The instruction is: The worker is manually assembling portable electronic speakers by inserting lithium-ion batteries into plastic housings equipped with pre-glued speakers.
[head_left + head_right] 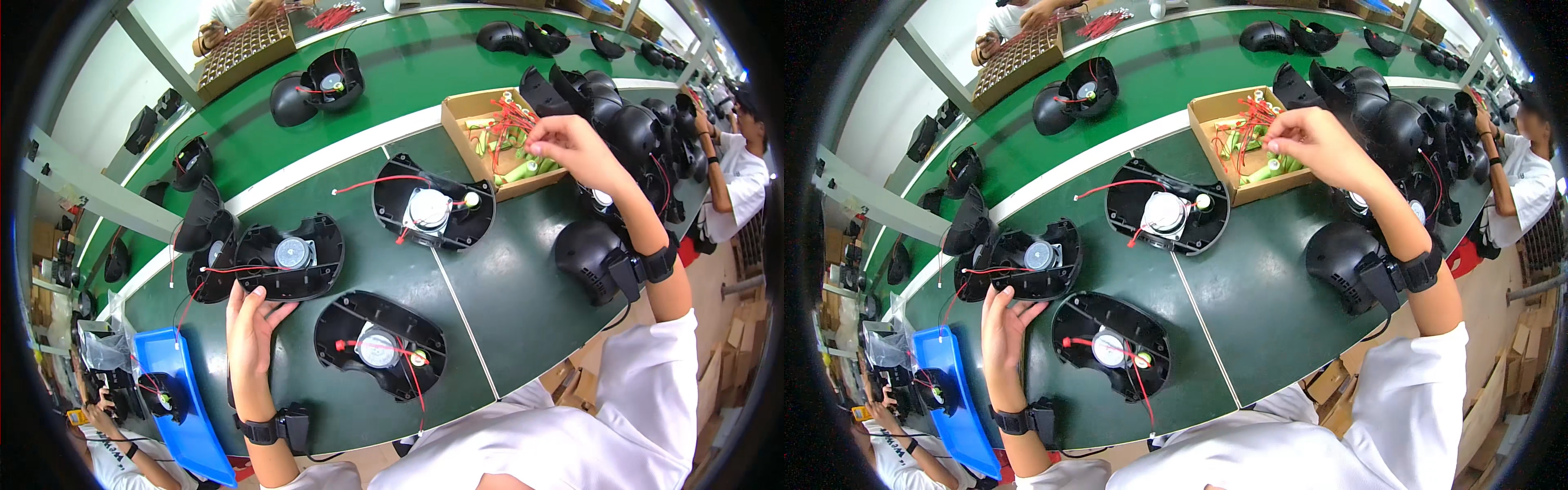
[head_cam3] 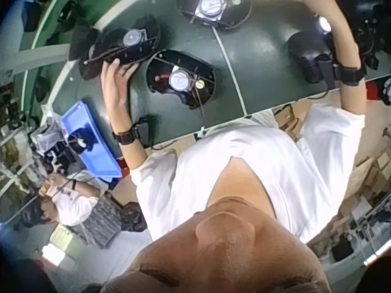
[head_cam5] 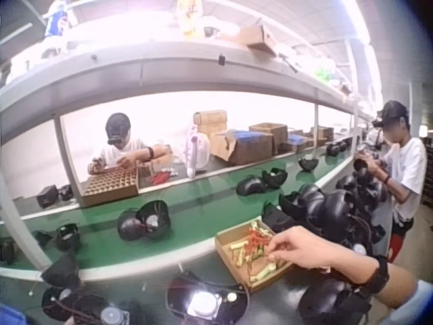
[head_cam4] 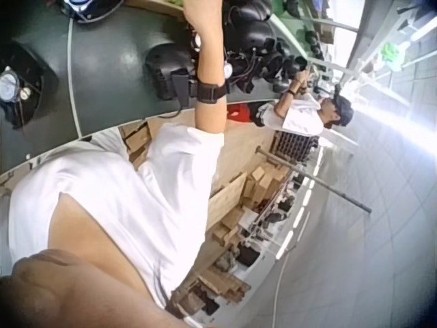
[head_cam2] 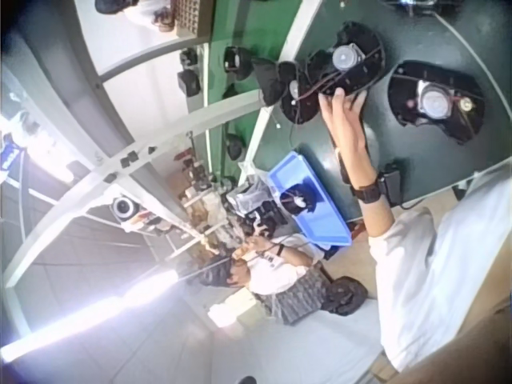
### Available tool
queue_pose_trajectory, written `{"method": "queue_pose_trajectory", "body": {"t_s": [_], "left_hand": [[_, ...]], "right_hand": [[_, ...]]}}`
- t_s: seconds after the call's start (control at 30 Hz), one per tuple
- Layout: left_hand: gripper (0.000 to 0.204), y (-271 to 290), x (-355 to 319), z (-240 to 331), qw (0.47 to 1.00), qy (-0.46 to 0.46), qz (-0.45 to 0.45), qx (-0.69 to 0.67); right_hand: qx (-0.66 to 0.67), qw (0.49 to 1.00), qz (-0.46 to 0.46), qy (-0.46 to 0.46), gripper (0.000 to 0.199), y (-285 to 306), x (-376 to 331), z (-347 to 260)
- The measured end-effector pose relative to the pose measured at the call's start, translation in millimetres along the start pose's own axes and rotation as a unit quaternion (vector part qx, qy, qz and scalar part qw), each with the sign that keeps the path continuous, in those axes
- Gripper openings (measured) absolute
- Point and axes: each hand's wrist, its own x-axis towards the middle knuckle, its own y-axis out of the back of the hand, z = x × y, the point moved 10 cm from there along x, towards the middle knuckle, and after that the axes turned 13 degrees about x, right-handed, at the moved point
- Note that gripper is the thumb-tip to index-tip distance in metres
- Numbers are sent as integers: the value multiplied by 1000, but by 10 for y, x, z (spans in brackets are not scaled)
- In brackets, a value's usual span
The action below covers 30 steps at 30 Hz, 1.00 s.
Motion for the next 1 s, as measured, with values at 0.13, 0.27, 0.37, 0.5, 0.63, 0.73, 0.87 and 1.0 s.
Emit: {"method": "queue_pose_trajectory", "body": {"t_s": [0.13,0.27,0.37,0.5,0.63,0.73,0.87,1.0], "left_hand": [[47,-14,-21,21,1000,-21,15,-1],[57,79,-46,-19,998,-18,56,27],[66,67,-144,119,992,-72,99,27],[69,330,-435,364,976,-129,176,23],[58,480,-741,530,967,-214,114,-73],[59,415,-956,504,965,-187,-2,-183],[73,243,-1085,342,960,-103,-20,-260],[80,507,-1242,136,971,-114,60,-200]], "right_hand": [[115,993,-1,9,15,33,-67,-228],[183,983,-25,2,15,-117,-229,-512],[216,973,-60,-47,12,-332,-432,-490],[156,981,-87,-82,13,-668,-658,-282],[13,996,-83,-6,23,-810,-801,-322],[-50,996,-77,18,31,-922,-949,-366],[-251,959,-91,89,40,-1141,-1111,-384],[-311,942,-83,97,35,-1176,-1205,-323]]}}
